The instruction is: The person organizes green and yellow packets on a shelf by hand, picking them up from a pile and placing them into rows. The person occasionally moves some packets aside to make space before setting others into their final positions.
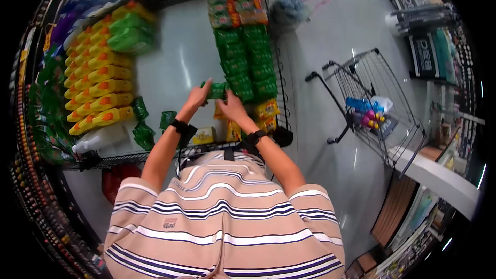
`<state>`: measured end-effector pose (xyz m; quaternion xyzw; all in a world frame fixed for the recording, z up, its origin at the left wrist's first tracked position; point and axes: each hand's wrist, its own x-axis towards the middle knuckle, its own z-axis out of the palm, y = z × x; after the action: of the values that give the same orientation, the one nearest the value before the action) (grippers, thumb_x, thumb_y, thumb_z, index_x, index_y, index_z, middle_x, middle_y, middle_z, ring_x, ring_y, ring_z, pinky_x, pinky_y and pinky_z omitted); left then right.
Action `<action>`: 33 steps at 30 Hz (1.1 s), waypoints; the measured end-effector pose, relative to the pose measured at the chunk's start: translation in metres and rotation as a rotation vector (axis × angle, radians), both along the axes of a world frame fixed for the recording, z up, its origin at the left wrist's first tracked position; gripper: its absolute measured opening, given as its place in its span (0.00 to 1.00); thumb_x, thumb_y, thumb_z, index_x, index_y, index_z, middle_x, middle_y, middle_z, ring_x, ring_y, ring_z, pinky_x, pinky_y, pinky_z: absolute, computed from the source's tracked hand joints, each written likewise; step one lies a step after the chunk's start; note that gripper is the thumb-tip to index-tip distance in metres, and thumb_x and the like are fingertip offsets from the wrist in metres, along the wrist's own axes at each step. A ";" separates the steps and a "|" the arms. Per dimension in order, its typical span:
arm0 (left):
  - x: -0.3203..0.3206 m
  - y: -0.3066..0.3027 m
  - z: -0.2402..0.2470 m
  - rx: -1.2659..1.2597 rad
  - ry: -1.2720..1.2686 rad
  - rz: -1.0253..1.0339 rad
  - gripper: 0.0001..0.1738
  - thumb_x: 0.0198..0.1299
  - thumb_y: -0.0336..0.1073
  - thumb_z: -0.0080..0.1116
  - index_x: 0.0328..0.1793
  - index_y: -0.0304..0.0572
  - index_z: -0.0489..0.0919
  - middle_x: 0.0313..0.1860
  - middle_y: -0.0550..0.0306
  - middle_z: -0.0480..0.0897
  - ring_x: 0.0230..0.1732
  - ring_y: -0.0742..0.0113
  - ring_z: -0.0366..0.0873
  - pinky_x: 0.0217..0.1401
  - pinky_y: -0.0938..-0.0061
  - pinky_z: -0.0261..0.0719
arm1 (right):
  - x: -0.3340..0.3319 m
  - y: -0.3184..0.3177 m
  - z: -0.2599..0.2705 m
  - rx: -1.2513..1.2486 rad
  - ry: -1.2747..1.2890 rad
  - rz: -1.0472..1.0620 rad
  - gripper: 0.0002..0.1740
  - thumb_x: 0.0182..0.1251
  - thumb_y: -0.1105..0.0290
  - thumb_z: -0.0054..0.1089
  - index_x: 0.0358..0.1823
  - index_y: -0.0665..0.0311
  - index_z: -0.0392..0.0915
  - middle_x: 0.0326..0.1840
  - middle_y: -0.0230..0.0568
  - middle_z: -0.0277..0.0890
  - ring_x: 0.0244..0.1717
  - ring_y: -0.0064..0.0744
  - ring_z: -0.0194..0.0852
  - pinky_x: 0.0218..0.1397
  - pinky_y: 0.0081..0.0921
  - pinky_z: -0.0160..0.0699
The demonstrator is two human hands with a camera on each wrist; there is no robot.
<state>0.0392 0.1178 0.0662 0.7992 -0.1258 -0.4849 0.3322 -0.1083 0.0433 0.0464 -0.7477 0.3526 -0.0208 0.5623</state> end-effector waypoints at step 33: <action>-0.087 0.045 -0.069 -0.090 -0.591 -0.790 0.24 0.49 0.48 0.56 0.51 0.43 0.75 0.64 0.44 0.58 0.64 0.44 0.52 0.63 0.58 0.57 | -0.086 -0.031 -0.050 -0.303 0.677 0.670 0.26 0.43 0.57 0.66 0.43 0.61 0.75 0.41 0.51 0.75 0.45 0.46 0.72 0.45 0.36 0.72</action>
<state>-0.0481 0.1626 -0.0030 0.7785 -0.5290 -0.3202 0.1072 -0.1941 0.0124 -0.0041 -0.8579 0.2490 0.3539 0.2771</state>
